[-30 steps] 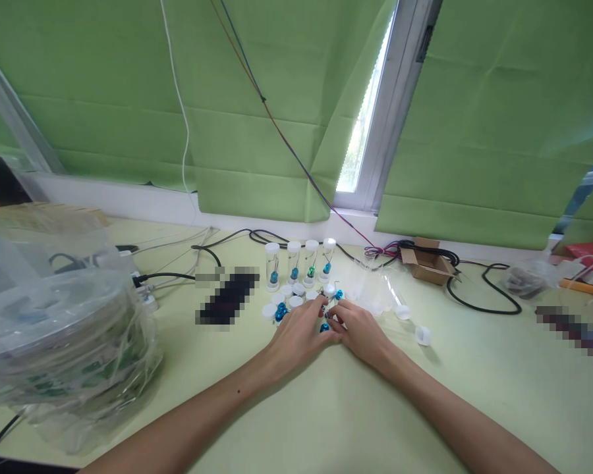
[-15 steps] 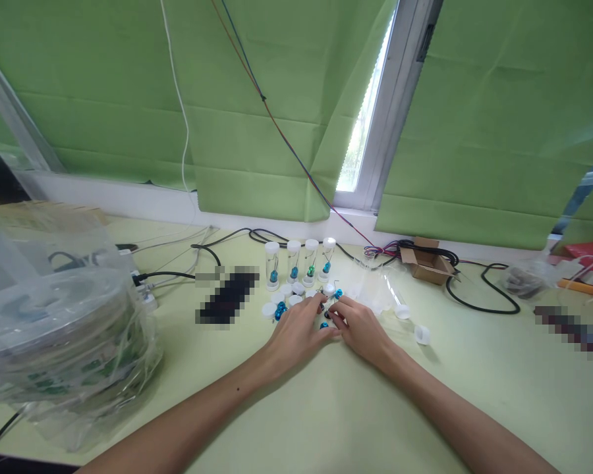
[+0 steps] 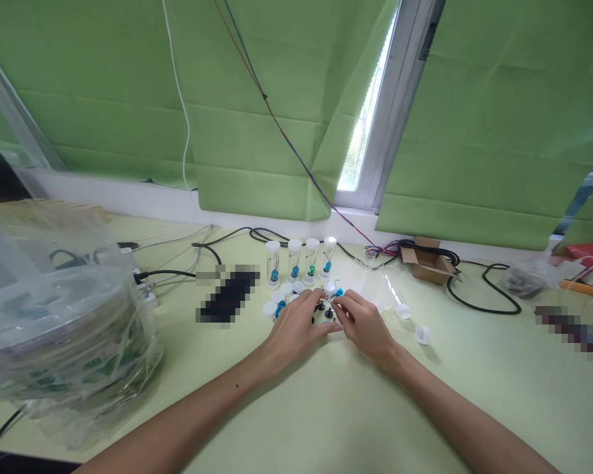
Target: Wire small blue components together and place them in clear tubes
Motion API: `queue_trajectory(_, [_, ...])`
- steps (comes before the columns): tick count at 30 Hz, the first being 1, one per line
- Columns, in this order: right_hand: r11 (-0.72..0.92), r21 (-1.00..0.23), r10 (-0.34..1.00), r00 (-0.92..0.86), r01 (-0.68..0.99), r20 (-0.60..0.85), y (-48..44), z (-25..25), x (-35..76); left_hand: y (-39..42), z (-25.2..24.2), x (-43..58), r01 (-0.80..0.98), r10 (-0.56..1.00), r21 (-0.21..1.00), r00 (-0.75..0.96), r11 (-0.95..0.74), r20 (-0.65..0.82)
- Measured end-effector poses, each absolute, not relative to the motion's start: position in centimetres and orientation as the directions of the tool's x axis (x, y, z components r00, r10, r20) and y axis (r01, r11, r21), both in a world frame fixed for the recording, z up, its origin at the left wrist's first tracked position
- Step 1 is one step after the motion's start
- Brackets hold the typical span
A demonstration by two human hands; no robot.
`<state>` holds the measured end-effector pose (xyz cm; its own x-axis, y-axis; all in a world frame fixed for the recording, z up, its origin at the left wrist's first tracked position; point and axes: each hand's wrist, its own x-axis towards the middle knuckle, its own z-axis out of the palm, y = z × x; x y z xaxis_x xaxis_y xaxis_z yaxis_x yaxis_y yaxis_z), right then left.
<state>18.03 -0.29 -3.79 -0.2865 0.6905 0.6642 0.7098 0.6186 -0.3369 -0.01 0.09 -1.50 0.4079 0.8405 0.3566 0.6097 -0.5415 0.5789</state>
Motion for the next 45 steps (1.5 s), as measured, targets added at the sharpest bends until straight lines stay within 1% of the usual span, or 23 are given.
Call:
queue_trajectory(5, [0.643,-0.309,0.640,-0.271,0.701,0.719,-0.44,-3.66,17.93,0.26,-1.45,0.01,0.622,0.838,0.562,0.399,-0.546,0.373])
queue_trajectory(8, [0.650,-0.289,0.620,-0.270,0.703,0.737,-0.56,-3.58,17.86,0.28,-1.34,0.09,0.609,0.839,0.577,0.379,-0.544,0.391])
queue_trajectory(11, [0.650,-0.272,0.606,-0.267,0.710,0.750,-0.66,-3.45,17.82,0.25,-1.08,0.24,0.556,0.855,0.650,0.359,-0.518,0.375])
queue_trajectory(15, [0.652,-0.281,0.597,-0.249,0.704,0.763,-0.74,-3.30,17.84,0.42,-0.88,0.37,0.456,0.865,0.748,0.384,-0.482,0.323])
queue_trajectory(18, [0.642,-0.299,0.608,-0.232,0.706,0.759,-0.76,-3.31,17.87,0.62,-0.95,0.39,0.385,0.865,0.796,0.386,-0.467,0.320])
queue_trajectory(21, [0.622,-0.322,0.624,-0.204,0.713,0.754,-0.76,-3.40,17.89,0.64,-1.01,0.39,0.351,0.869,0.817,0.374,-0.457,0.325])
queue_trajectory(25, [0.611,-0.346,0.638,-0.184,0.712,0.748,-0.76,-3.49,17.83,0.49,-1.02,0.42,0.382,0.868,0.799,0.373,-0.466,0.328])
queue_trajectory(35, [0.601,-0.363,0.657,-0.182,0.712,0.732,-0.67,-3.73,17.84,0.42,-1.27,0.48,0.459,0.815,0.680,0.419,-0.571,0.401])
queue_trajectory(45, [0.597,-0.373,0.672,-0.189,0.710,0.716,-0.67,-3.80,17.84,0.25,-1.35,0.35,0.487,0.790,0.627,0.446,-0.608,0.421])
